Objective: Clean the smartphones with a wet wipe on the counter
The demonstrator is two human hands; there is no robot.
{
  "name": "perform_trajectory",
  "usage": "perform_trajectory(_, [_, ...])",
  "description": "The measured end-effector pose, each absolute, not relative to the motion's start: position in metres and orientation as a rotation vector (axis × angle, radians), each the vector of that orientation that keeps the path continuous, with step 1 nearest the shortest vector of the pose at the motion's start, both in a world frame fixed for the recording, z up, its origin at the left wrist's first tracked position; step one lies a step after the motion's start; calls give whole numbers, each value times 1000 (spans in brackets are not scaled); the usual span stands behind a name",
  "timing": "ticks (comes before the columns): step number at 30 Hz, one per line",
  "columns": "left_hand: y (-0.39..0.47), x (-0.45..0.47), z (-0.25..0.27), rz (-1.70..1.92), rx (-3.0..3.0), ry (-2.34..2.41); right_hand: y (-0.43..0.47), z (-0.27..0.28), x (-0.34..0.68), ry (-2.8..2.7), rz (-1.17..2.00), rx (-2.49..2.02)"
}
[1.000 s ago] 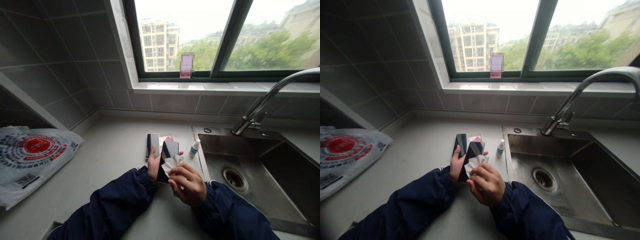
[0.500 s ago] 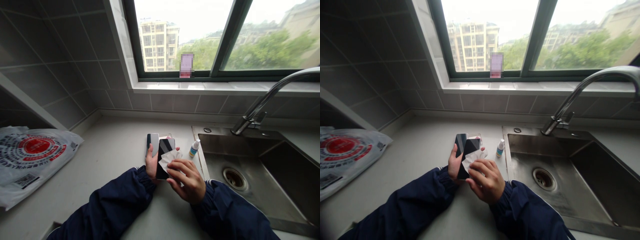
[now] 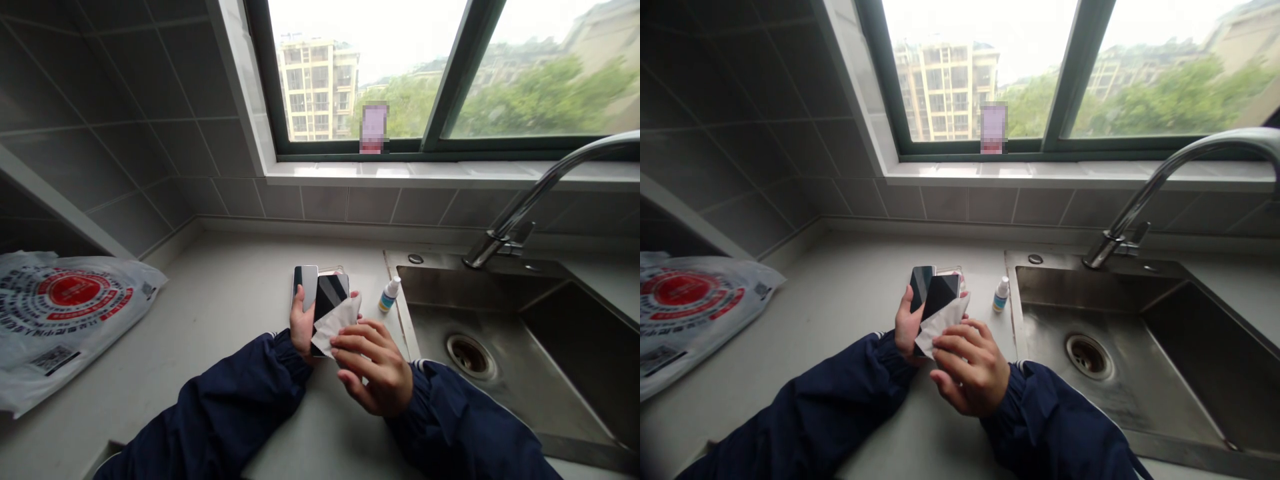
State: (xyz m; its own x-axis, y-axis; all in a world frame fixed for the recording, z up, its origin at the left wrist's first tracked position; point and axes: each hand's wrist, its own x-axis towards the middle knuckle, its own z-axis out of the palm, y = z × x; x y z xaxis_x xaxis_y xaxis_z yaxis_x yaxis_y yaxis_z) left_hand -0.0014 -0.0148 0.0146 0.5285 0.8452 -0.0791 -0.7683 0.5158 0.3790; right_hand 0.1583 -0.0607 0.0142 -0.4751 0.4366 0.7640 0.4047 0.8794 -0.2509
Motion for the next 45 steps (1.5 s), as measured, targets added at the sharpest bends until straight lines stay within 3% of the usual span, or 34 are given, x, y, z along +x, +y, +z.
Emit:
perform_trajectory(8, [-10, -8, 1, 922, 316, 313, -61, 5, 153, -2311, 96, -580])
perform_trajectory(20, [-13, 3, 7, 1013, 244, 238, -52, -1, 158, -2252, 23, -891])
perform_trajectory(34, [-12, -5, 0, 889, 291, 355, -58, 0, 155, -2398, 111, -608])
perform_trajectory(45, [-15, 6, 3, 883, 280, 257, -45, -3, 163, -2404, -79, -1058])
